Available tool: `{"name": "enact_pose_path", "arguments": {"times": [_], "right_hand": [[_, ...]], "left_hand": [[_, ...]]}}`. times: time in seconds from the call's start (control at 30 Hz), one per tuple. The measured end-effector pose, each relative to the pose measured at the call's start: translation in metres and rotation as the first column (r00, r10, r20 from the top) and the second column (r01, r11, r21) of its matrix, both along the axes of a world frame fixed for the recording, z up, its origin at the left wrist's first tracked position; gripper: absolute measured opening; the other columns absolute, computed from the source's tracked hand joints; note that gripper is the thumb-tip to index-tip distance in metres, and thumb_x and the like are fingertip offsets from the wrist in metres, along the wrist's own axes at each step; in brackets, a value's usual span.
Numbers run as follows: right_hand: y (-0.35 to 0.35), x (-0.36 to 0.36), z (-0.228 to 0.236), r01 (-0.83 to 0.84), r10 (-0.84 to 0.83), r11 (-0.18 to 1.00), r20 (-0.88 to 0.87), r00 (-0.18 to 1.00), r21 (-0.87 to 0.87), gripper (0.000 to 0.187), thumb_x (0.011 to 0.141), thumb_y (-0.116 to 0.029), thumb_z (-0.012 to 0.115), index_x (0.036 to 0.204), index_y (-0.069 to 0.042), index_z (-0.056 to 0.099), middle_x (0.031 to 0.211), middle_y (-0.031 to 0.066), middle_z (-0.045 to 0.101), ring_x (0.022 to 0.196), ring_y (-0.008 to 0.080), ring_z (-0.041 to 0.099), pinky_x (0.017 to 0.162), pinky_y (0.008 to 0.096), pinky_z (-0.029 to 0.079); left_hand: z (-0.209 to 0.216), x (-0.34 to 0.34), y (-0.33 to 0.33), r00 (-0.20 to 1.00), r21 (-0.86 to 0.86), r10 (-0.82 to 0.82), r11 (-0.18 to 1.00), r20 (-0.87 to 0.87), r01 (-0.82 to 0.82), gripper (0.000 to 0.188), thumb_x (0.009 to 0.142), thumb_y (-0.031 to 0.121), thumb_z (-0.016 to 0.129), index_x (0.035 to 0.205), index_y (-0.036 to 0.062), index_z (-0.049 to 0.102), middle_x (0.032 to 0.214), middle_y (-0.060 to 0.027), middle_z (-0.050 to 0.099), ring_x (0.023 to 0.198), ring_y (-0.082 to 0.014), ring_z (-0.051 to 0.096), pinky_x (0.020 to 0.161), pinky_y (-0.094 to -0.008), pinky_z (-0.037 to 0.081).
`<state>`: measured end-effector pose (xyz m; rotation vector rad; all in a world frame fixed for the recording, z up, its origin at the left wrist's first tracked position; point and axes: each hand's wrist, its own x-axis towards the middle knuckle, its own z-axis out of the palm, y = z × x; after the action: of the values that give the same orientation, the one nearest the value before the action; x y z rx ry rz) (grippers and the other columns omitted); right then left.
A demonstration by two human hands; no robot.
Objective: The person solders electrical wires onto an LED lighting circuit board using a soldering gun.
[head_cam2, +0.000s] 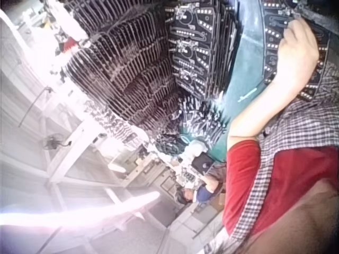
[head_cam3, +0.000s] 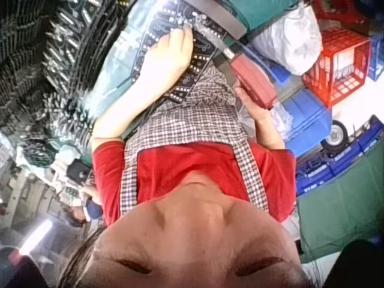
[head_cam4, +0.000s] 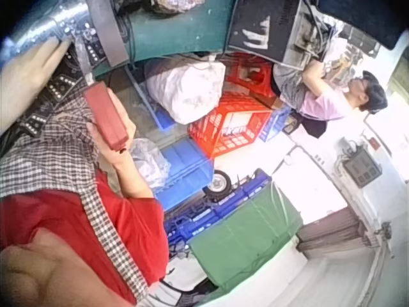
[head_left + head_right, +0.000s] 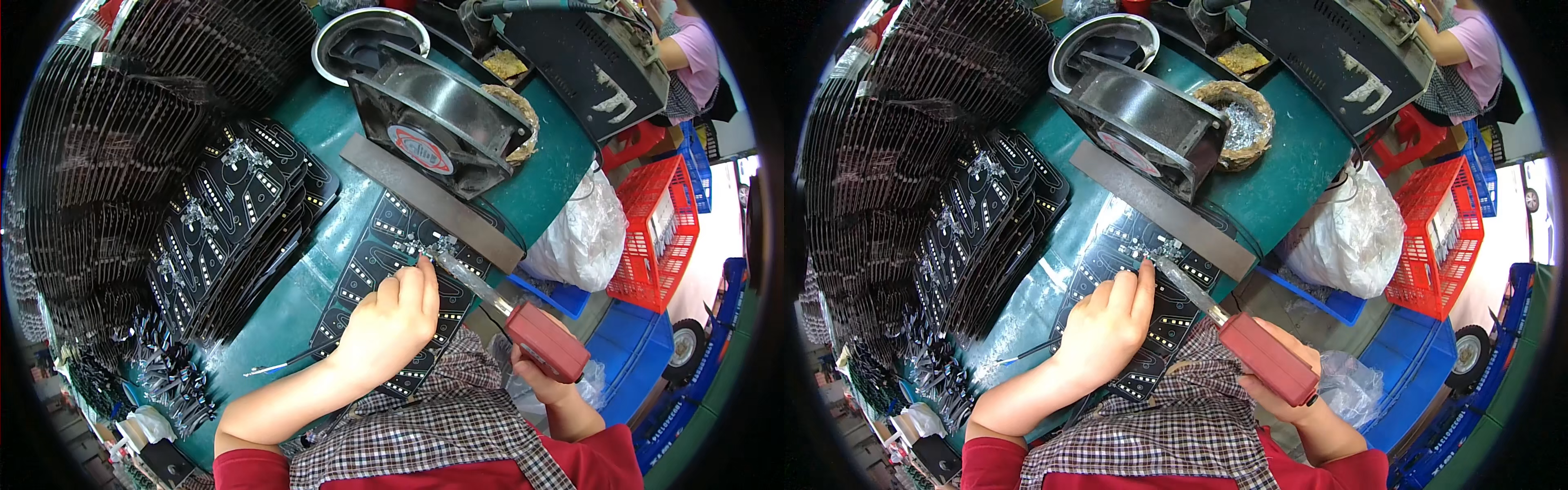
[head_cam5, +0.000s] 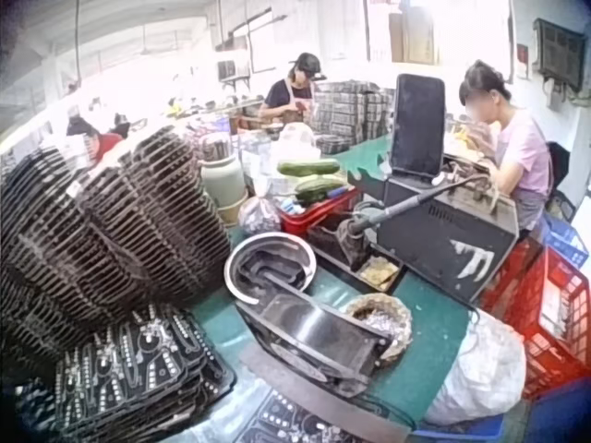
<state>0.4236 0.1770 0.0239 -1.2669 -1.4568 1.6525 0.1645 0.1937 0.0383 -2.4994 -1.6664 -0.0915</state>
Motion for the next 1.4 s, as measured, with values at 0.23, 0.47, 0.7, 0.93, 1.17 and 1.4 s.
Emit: {"name": "enact_pose_path", "arguments": {"times": [0.23,0.47,0.7,0.93,1.17,1.4], "right_hand": [[0.009,-0.005,0.011,-0.172,0.106,0.936,0.220,0.970,0.308,0.060,0.069,-0.013,0.074,0.119,0.010,0.051,0.103,0.0171,0.065,0.084,0.0252,0.067,0.072,0.0279,0.052],[-0.007,-0.005,0.010,0.074,-0.075,0.997,-0.077,0.994,-0.020,0.066,0.071,-0.010,0.073,0.126,0.012,0.043,0.097,0.0117,0.065,0.065,0.0091,0.056,0.061,0.0221,0.046],[-0.011,0.000,0.005,0.069,-0.070,0.998,-0.083,0.994,-0.013,0.067,0.073,-0.010,0.073,0.128,0.011,0.041,0.097,0.0121,0.066,0.063,0.0085,0.056,0.060,0.0216,0.046],[-0.010,-0.001,0.002,0.032,-0.030,0.999,-0.072,0.997,0.025,0.066,0.074,-0.008,0.072,0.129,0.011,0.040,0.097,0.0134,0.066,0.063,0.0090,0.057,0.058,0.0222,0.046],[-0.012,0.006,-0.004,-0.003,0.001,0.990,0.013,1.000,0.138,0.065,0.076,-0.015,0.073,0.128,0.009,0.043,0.099,0.0138,0.065,0.069,0.0089,0.057,0.060,0.0214,0.046],[-0.011,0.000,0.005,0.075,-0.080,0.996,-0.143,0.986,-0.046,0.064,0.076,-0.019,0.073,0.126,0.009,0.044,0.099,0.0116,0.064,0.069,0.0073,0.054,0.060,0.0196,0.044]], "left_hand": [[-0.001,0.002,-0.002,0.996,-0.049,0.058,0.997,0.068,-0.055,0.048,0.068,0.009,0.057,0.114,-0.0043,0.055,0.076,-0.0034,0.044,0.061,-0.0119,0.052,0.049,-0.0224,0.048],[-0.002,0.004,-0.003,0.996,-0.033,0.072,0.997,0.043,-0.071,0.047,0.068,0.009,0.057,0.113,-0.0044,0.055,0.077,-0.0034,0.045,0.062,-0.0120,0.052,0.049,-0.0225,0.048],[0.003,0.006,-0.001,0.992,0.014,0.095,0.995,0.088,-0.096,0.041,0.067,0.009,0.057,0.105,-0.0061,0.060,0.077,-0.0029,0.050,0.062,-0.0099,0.050,0.047,-0.0173,0.045],[-0.007,0.011,-0.005,0.994,0.079,0.075,0.994,0.076,-0.081,0.041,0.066,0.008,0.058,0.105,-0.0064,0.060,0.074,-0.0008,0.048,0.060,-0.0093,0.049,0.047,-0.0174,0.045],[-0.007,0.003,0.004,0.523,-0.313,0.425,0.903,0.739,-0.293,0.020,0.075,0.002,0.064,0.095,0.0004,0.062,0.071,-0.0044,0.056,0.057,-0.0152,0.053,0.053,-0.0276,0.045],[-0.008,-0.004,0.015,0.368,-0.532,0.586,0.810,0.722,-0.246,0.017,0.074,0.003,0.066,0.091,0.0002,0.062,0.067,-0.0014,0.055,0.055,-0.0063,0.047,0.051,-0.0225,0.039]]}}
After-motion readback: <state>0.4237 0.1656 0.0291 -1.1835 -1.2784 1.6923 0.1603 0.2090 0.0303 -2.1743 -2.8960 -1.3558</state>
